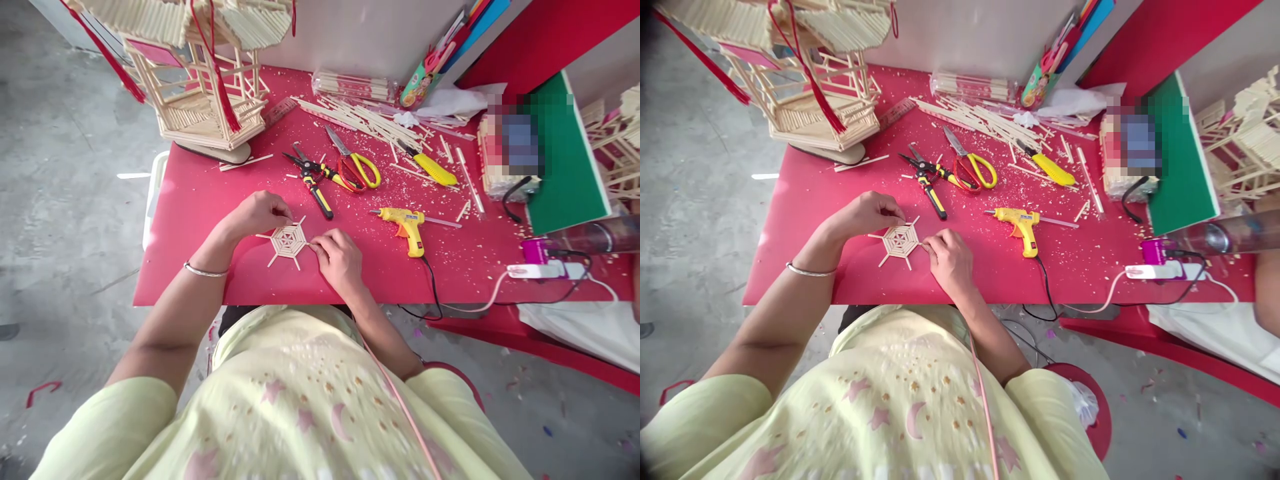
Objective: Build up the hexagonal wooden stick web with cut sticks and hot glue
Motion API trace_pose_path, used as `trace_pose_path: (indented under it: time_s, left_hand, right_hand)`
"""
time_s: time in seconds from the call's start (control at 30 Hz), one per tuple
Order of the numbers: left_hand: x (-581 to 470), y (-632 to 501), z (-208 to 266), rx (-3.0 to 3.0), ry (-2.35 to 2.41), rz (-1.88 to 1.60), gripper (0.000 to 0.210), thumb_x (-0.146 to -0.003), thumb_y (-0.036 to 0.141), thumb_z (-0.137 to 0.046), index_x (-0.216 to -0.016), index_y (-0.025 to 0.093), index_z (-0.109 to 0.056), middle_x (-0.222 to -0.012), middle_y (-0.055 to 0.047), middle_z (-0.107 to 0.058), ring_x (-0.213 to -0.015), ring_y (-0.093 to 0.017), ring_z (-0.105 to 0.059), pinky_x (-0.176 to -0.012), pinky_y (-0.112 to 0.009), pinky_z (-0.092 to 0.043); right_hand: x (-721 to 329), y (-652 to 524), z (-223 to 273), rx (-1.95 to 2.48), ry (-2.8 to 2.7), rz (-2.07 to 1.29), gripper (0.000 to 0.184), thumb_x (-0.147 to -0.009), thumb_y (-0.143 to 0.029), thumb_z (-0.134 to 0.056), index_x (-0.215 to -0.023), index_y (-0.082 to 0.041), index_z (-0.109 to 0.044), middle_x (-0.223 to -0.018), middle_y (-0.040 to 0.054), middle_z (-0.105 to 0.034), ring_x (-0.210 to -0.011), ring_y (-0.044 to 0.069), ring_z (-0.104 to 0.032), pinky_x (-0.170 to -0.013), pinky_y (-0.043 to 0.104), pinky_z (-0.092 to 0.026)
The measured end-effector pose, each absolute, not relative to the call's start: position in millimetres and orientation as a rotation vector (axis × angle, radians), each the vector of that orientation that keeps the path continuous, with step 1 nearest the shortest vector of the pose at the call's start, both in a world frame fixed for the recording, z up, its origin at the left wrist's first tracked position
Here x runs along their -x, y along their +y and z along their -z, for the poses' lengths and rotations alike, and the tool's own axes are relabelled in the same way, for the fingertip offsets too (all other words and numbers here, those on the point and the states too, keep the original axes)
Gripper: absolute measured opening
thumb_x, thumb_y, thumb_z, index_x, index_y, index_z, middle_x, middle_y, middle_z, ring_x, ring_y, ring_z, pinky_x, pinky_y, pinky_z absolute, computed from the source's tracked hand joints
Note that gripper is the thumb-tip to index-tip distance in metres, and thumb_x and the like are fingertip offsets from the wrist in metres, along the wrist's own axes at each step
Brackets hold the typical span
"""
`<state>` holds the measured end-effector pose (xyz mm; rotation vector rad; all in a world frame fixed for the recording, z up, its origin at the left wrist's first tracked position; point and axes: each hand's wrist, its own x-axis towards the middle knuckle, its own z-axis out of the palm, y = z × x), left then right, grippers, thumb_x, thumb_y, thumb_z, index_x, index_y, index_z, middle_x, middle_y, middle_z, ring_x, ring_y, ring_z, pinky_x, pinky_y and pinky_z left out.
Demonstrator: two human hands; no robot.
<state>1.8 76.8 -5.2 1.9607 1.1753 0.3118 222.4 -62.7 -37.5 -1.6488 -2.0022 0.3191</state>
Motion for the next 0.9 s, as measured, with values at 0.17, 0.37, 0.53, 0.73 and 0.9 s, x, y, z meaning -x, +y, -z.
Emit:
trace_pose_path:
  time_s: [0.17, 0.37, 0.53, 0.73, 0.9]
  left_hand:
    - [-5, 77, -1, -1.894, 1.182, -0.346, 0.017, -0.066, 0.027, -0.070, -0.073, 0.017, -0.081, -0.066, -0.003, -0.072, -0.067, -0.018, -0.064, -0.062, -0.024, -0.048]
    - [-5, 79, 2, -1.856, 1.180, -0.353, 0.016, -0.064, 0.024, -0.069, -0.072, 0.018, -0.082, -0.065, -0.002, -0.072, -0.067, -0.017, -0.064, -0.060, -0.024, -0.046]
    - [-6, 85, 0, -1.865, 1.184, -0.254, 0.018, -0.065, 0.025, -0.070, -0.074, 0.019, -0.084, -0.070, -0.002, -0.076, -0.067, -0.017, -0.064, -0.060, -0.023, -0.045]
    - [-13, 95, -9, -1.866, 1.206, -0.121, 0.011, -0.062, 0.022, -0.074, -0.068, 0.021, -0.083, -0.062, 0.000, -0.072, -0.065, -0.017, -0.064, -0.056, -0.024, -0.042]
    - [-15, 95, -13, -1.878, 1.165, -0.111, 0.010, -0.062, 0.019, -0.074, -0.066, 0.022, -0.083, -0.061, 0.001, -0.073, -0.065, -0.017, -0.064, -0.057, -0.024, -0.041]
  right_hand:
    - [-222, -63, 37, 1.652, -2.002, -0.338, 0.023, -0.107, -0.035, -0.054, -0.108, -0.027, -0.075, -0.105, 0.0063, -0.067, -0.103, 0.022, -0.062, -0.089, 0.033, -0.048]
    - [-222, -63, 36, 1.655, -2.003, -0.345, 0.025, -0.107, -0.037, -0.053, -0.107, -0.027, -0.075, -0.105, 0.0069, -0.067, -0.102, 0.022, -0.062, -0.088, 0.034, -0.048]
    - [-222, -62, 36, 1.638, -2.006, -0.309, 0.027, -0.108, -0.038, -0.051, -0.106, -0.026, -0.076, -0.104, 0.0065, -0.067, -0.101, 0.022, -0.062, -0.088, 0.033, -0.048]
    - [-223, -62, 36, 1.632, -2.011, -0.311, 0.030, -0.108, -0.040, -0.050, -0.105, -0.025, -0.076, -0.103, 0.0068, -0.066, -0.100, 0.022, -0.062, -0.087, 0.033, -0.047]
    - [-222, -63, 36, 1.637, -2.002, -0.327, 0.028, -0.108, -0.039, -0.050, -0.107, -0.026, -0.075, -0.105, 0.0070, -0.067, -0.101, 0.022, -0.062, -0.088, 0.034, -0.048]
